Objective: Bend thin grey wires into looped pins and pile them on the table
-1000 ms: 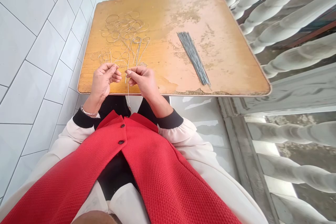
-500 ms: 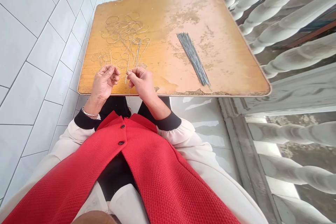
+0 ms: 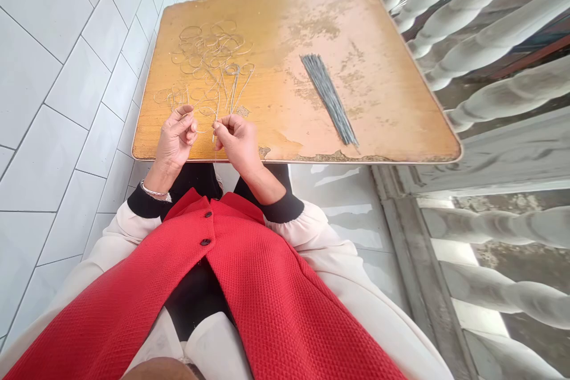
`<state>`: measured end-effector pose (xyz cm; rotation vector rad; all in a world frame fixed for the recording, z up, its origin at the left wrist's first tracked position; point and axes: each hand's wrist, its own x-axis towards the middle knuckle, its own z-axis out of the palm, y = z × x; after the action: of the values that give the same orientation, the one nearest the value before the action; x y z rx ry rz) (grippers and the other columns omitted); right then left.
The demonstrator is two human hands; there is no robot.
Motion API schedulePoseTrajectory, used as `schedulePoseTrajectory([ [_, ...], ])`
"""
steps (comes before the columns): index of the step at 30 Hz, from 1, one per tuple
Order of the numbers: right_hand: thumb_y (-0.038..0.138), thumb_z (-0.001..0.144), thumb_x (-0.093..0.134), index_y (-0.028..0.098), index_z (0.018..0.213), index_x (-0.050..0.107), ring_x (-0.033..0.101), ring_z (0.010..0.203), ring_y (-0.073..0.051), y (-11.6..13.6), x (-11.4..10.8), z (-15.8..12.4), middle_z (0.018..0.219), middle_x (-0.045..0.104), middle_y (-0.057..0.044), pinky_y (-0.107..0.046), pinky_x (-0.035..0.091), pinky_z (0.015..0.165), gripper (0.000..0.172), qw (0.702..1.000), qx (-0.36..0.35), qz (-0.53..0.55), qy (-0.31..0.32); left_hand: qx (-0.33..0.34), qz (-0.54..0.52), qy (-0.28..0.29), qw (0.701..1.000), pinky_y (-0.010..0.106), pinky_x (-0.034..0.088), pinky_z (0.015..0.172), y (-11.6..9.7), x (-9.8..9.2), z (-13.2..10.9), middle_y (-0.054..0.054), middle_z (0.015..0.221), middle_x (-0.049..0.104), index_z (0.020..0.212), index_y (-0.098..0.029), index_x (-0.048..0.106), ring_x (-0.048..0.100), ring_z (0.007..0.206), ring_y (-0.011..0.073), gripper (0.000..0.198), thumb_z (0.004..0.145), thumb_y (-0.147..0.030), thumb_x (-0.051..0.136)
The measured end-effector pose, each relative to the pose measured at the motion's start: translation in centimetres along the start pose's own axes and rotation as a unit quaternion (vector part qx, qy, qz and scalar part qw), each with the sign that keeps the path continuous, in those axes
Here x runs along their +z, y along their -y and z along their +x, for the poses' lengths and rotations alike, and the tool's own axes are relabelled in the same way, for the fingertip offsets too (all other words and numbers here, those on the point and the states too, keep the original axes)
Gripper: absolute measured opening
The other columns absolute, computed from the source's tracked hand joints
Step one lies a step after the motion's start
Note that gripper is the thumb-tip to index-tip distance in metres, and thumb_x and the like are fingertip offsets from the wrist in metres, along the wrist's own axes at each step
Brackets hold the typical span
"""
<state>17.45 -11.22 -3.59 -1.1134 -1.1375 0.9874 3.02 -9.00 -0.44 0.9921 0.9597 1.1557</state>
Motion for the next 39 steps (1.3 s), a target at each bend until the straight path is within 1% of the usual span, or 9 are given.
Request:
schedulePoseTrajectory([
  [5, 0.041, 0.082, 0.078, 0.019, 0.067, 0.057, 0.050, 0.040, -0.005, 0.6, 0.0, -0.1, 0.052, 0.055, 0.006, -0.019, 0.041, 0.044, 0.034, 0.999, 0.031, 0.014, 0.016, -0.027, -0.030, -0.002, 0.999, 0.015, 0.036, 0.045, 0.0, -0.2, 0.2, -0.008, 0.060, 0.053, 0.083, -0.020, 0.057, 0.043, 0.043, 0.0006, 0.019, 0.101, -0.025, 0.054],
  [11, 0.031, 0.081, 0.079, 0.017, 0.067, 0.060, 0.051, 0.040, -0.004, 1.0, 0.0, -0.3, 0.057, 0.060, 0.005, -0.018, 0.041, 0.044, 0.027, 0.998, 0.043, 0.048, 0.026, -0.013, -0.037, -0.018, 0.999, 0.015, 0.035, 0.046, 0.1, -0.3, 0.4, -0.010, 0.057, 0.051, 0.081, -0.020, 0.056, 0.041, 0.042, -0.0001, 0.017, 0.097, -0.019, 0.060],
  [14, 0.028, 0.081, 0.078, 0.017, 0.066, 0.061, 0.051, 0.040, -0.004, 1.3, 0.0, -0.3, 0.058, 0.061, 0.004, -0.018, 0.042, 0.044, 0.025, 0.995, 0.057, 0.075, 0.031, 0.003, -0.001, -0.027, 1.000, 0.017, 0.038, 0.048, 0.5, -0.4, 0.5, -0.008, 0.063, 0.058, 0.083, -0.021, 0.059, 0.048, 0.047, 0.0007, 0.019, 0.097, -0.033, 0.063],
  [17, 0.031, 0.081, 0.079, 0.017, 0.068, 0.061, 0.051, 0.041, -0.005, 1.3, -0.1, -0.1, 0.061, 0.063, 0.003, -0.018, 0.044, 0.043, 0.026, 0.993, 0.073, 0.085, 0.028, 0.014, 0.046, -0.017, 0.999, 0.018, 0.043, 0.050, 0.5, -0.3, 0.0, -0.001, 0.077, 0.070, 0.089, -0.020, 0.063, 0.060, 0.057, 0.0038, 0.035, 0.095, -0.054, 0.060],
  [19, 0.033, 0.081, 0.080, 0.017, 0.068, 0.060, 0.050, 0.041, -0.004, 1.1, -0.2, 0.0, 0.061, 0.062, 0.003, -0.018, 0.043, 0.043, 0.029, 0.995, 0.070, 0.071, 0.020, 0.014, 0.065, -0.010, 0.998, 0.018, 0.045, 0.050, 0.4, -0.1, -0.5, 0.001, 0.083, 0.072, 0.091, -0.019, 0.065, 0.063, 0.060, 0.0048, 0.040, 0.093, -0.059, 0.061],
  [25, 0.038, 0.082, 0.080, 0.016, 0.068, 0.061, 0.049, 0.041, -0.003, 0.3, -0.3, 0.3, 0.057, 0.059, 0.005, -0.016, 0.041, 0.045, 0.032, 0.999, 0.015, 0.022, -0.027, 0.051, 0.107, -0.018, 0.993, 0.014, 0.046, 0.049, 0.0, 0.3, -1.3, -0.003, 0.071, 0.069, 0.082, -0.017, 0.066, 0.062, 0.055, 0.0031, 0.031, 0.085, -0.046, 0.077],
  [31, 0.050, 0.071, 0.087, 0.016, 0.075, 0.066, 0.050, 0.043, -0.003, 0.5, -0.5, 0.2, 0.063, 0.062, 0.004, -0.017, 0.042, 0.043, 0.040, 0.995, 0.027, 0.093, 0.016, 0.059, 0.084, -0.049, 0.993, 0.014, 0.048, 0.052, 0.3, 0.1, -0.8, -0.004, 0.066, 0.067, 0.076, -0.015, 0.069, 0.061, 0.054, 0.0026, 0.023, 0.083, -0.035, 0.080],
  [35, 0.051, 0.063, 0.092, 0.017, 0.080, 0.069, 0.050, 0.044, -0.003, 0.7, -0.6, 0.1, 0.065, 0.064, 0.004, -0.017, 0.044, 0.043, 0.044, 0.989, 0.060, 0.129, 0.033, 0.034, 0.046, -0.033, 0.998, 0.014, 0.049, 0.053, 0.5, 0.1, -0.8, -0.004, 0.067, 0.068, 0.076, -0.015, 0.071, 0.062, 0.055, 0.0026, 0.020, 0.084, -0.032, 0.079],
  [39, 0.054, 0.063, 0.091, 0.016, 0.075, 0.071, 0.051, 0.046, -0.004, 0.7, -0.6, 0.0, 0.064, 0.064, 0.003, -0.018, 0.046, 0.045, 0.044, 0.989, 0.060, 0.132, 0.036, 0.003, 0.034, -0.016, 0.999, 0.014, 0.050, 0.054, 0.7, 0.2, -0.9, -0.003, 0.068, 0.069, 0.076, -0.015, 0.071, 0.062, 0.056, 0.0026, 0.022, 0.084, -0.034, 0.080],
])
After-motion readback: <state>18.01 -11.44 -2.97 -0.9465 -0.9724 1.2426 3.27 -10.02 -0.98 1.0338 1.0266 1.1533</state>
